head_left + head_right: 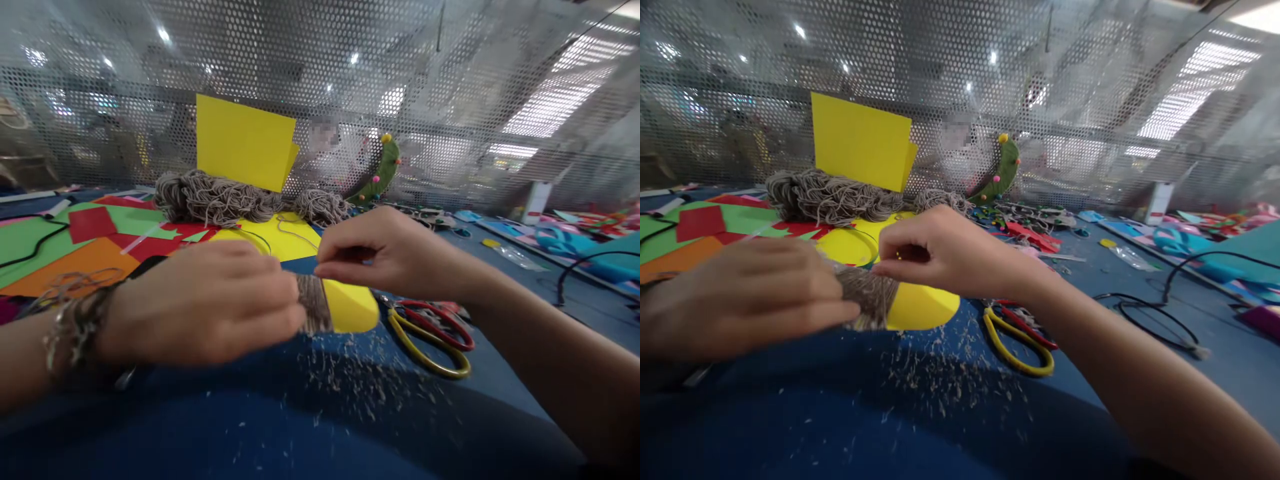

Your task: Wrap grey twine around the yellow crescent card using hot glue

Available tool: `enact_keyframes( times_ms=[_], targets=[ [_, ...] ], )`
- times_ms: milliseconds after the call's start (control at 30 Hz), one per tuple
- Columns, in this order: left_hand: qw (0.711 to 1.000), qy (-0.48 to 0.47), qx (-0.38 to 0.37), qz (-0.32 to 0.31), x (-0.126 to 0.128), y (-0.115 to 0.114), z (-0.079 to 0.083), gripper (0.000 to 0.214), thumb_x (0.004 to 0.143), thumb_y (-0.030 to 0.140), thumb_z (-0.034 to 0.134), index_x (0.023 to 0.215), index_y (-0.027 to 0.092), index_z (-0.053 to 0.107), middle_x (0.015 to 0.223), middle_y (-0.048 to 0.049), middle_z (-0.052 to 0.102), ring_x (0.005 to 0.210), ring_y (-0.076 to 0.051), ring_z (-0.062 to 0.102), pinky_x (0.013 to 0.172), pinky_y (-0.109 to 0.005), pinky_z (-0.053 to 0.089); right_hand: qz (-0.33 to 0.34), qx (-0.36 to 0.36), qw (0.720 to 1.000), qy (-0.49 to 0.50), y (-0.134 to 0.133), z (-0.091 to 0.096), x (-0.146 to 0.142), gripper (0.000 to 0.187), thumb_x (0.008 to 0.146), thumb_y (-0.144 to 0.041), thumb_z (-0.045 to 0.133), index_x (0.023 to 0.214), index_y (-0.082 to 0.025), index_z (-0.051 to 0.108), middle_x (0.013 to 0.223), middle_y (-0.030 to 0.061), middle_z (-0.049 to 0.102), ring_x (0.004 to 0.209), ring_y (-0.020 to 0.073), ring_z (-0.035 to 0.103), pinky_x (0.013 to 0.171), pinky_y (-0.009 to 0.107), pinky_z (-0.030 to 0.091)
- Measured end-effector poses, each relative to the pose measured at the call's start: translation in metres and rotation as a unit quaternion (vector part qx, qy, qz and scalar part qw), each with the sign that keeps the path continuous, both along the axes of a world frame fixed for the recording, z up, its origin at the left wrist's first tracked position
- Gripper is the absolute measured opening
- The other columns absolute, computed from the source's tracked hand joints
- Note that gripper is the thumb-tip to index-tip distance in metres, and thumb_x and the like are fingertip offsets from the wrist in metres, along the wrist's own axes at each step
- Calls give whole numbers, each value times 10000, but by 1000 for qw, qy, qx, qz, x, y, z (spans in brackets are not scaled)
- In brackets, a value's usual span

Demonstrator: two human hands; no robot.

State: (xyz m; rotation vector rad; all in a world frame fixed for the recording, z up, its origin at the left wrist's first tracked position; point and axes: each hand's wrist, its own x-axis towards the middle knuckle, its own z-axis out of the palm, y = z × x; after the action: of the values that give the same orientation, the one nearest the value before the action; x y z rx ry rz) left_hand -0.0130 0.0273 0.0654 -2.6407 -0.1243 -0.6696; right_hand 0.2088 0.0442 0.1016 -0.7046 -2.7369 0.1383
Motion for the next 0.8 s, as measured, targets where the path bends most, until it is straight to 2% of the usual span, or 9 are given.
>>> enact_keyframes(
  times_ms=[67,233,300,367,467,533,600,667,800],
  targets=[
    [999,39,30,-20,0,-5,-17,372,960,95,243,874,185,593,772,20,641,697,-140,532,686,-310,386,23,-36,999,-27,0,-9,-1,226,867,-286,511,688,-151,542,587,-46,472,536,47,381,537,202,290],
    [995,76,-27,-53,-2,-10,-57,376,943,66,272,828,178,612,775,6,660,690,-143,546,684,-320,391,59,-134,985,-88,5,-41,-3,235,875,-272,508,677,-146,509,596,-49,438,546,49,382,536,195,284],
    [991,105,-74,-48,-3,-10,-62,348,958,115,278,864,165,610,806,-12,661,712,-152,553,702,-315,394,56,-154,981,-103,8,-53,-3,245,875,-266,507,660,-148,494,586,-50,426,540,51,380,530,194,280],
    [978,117,-173,-31,-3,-10,-62,358,975,278,282,884,152,604,861,-41,653,750,-170,559,714,-315,403,51,-166,979,-109,12,-62,-3,240,871,-259,510,657,-149,495,583,-50,429,544,54,389,532,192,281],
    [910,67,-404,64,3,-10,-57,357,910,459,376,849,174,582,867,-36,628,779,-180,558,706,-296,413,46,-165,980,-98,14,-68,-2,219,864,-253,517,671,-148,516,589,-45,450,558,60,409,542,193,289],
    [821,1,-551,149,10,-10,-57,255,851,435,492,833,186,548,813,-3,608,735,-155,551,658,-256,412,41,-150,986,-65,12,-68,-3,205,855,-262,529,685,-148,529,602,-41,468,564,61,415,546,192,294],
    [744,-44,-637,196,18,-8,-60,223,801,400,567,844,184,528,746,24,585,662,-131,534,589,-222,394,34,-127,991,-18,9,-68,-5,181,847,-263,542,707,-149,542,634,-34,499,578,61,426,553,189,303],
    [715,-62,-667,200,25,-7,-63,205,790,373,566,852,179,540,706,35,568,625,-119,518,559,-209,379,41,-108,993,13,8,-68,-7,157,846,-253,542,727,-150,555,674,-22,533,605,64,448,567,186,318],
    [702,-87,-680,191,31,-6,-66,224,847,323,450,696,174,522,600,51,514,557,-90,470,534,-192,353,47,-83,995,20,17,-71,-2,189,860,-276,512,722,-155,558,688,-11,547,629,74,479,589,182,358]
  ],
)
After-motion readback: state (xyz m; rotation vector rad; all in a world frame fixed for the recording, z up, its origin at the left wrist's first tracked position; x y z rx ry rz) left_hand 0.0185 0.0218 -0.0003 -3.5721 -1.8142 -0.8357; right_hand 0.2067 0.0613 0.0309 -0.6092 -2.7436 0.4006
